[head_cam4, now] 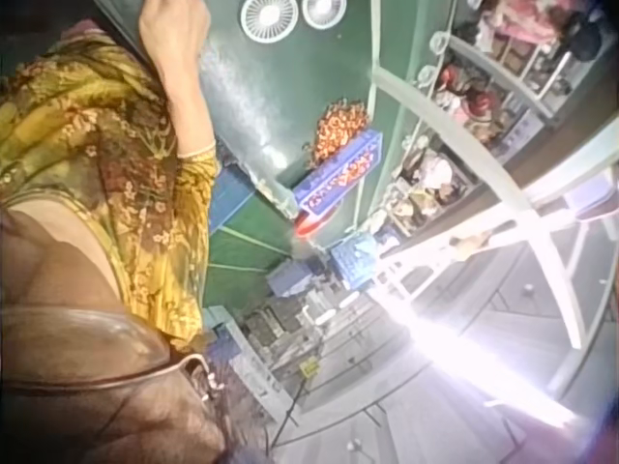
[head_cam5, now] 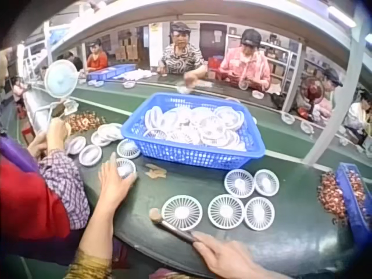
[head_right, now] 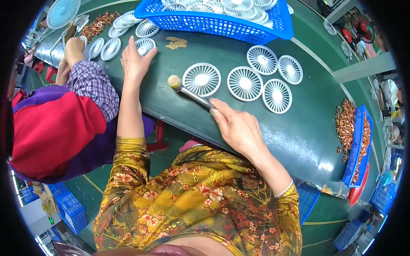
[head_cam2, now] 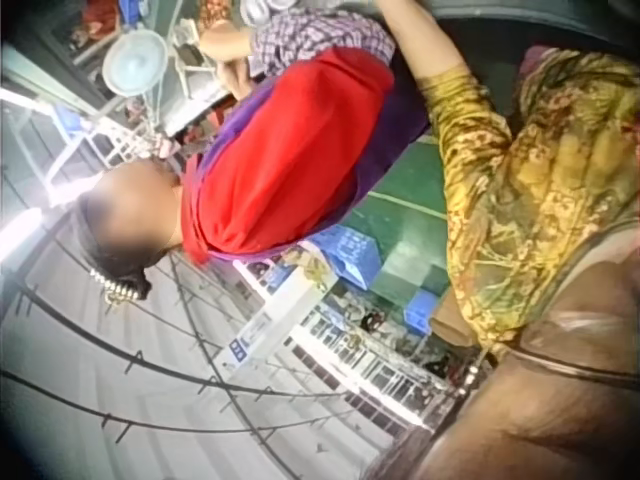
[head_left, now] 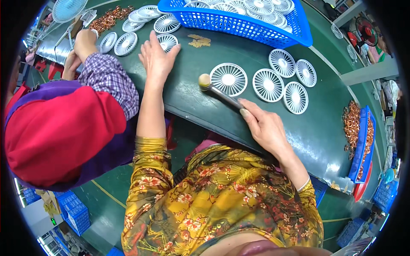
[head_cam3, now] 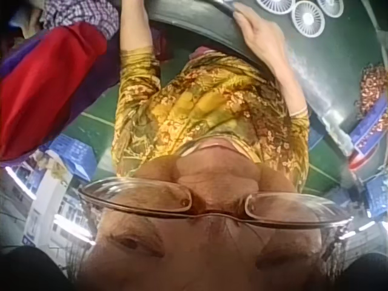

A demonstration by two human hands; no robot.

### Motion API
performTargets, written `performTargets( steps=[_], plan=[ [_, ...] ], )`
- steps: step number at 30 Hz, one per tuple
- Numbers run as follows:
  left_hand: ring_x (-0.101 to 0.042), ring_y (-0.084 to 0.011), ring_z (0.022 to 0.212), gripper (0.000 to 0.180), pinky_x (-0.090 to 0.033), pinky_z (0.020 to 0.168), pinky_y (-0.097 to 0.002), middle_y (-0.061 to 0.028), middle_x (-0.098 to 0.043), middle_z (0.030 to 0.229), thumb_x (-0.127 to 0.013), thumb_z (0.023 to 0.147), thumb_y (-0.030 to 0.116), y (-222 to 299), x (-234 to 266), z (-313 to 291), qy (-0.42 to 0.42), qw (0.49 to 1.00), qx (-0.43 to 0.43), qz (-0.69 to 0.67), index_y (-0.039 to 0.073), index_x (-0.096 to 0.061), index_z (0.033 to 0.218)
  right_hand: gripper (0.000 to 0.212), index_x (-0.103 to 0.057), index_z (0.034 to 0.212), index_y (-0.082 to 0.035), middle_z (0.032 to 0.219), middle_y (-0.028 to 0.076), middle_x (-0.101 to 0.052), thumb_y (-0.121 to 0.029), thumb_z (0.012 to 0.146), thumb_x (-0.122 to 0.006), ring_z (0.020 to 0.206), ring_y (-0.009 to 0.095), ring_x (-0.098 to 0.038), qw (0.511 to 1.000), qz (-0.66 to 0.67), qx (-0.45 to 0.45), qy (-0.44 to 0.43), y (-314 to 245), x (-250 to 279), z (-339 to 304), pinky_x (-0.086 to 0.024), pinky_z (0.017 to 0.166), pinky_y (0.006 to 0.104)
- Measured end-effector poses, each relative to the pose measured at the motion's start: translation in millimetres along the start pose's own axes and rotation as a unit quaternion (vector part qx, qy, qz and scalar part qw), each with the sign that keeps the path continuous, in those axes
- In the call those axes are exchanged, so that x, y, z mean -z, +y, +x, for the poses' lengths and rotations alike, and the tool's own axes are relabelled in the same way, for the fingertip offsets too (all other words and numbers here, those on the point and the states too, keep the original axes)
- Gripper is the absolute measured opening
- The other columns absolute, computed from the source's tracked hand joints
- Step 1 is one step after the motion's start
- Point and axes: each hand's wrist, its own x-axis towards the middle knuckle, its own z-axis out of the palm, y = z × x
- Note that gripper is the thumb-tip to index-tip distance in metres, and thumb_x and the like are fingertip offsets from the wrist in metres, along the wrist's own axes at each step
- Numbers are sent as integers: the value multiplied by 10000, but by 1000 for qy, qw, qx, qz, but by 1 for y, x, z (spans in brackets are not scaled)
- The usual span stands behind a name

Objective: Manually assembling components into plastic fan guards and using a mallet to tap them into place on a factory production line.

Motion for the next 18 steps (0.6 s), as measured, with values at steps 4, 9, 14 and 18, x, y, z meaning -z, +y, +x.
performTargets(
  steps=[4,9,14,18],
  plan=[
    [-492,-430,1125,934,-386,991,-470,-289,-509,1217,-787,657,288,11,30,-27,-81,970,-18,-227,-51,-314,1388,298,-590,1207,-164,811,183,-667,-300,952,-517,760,400,-641,997,-40,-44,59,16,11,-13,-505,659,465],
    [-496,-399,1125,1088,-410,970,-457,-257,-500,1225,-845,603,228,50,53,-80,-162,943,-60,-284,-14,-200,1445,282,-609,1199,-98,781,158,-656,-237,963,-541,644,233,-628,990,28,-91,102,22,34,-15,-492,627,328],
    [-553,-385,1087,1122,-453,932,-433,-247,-541,1191,-878,571,227,60,54,-85,-125,944,-78,-294,21,-206,1446,271,-614,1198,-60,1088,157,-672,-154,951,-553,702,162,-640,969,159,32,188,-21,33,-6,-503,657,278],
    [-502,-413,1111,1103,-438,941,-444,-259,-501,1214,-849,572,173,62,57,-87,-190,916,-30,-351,-9,-198,1444,292,-532,1219,-199,809,214,-647,-307,949,-501,759,439,-615,996,-82,-17,-12,-9,-1,8,-491,642,519]
  ],
)
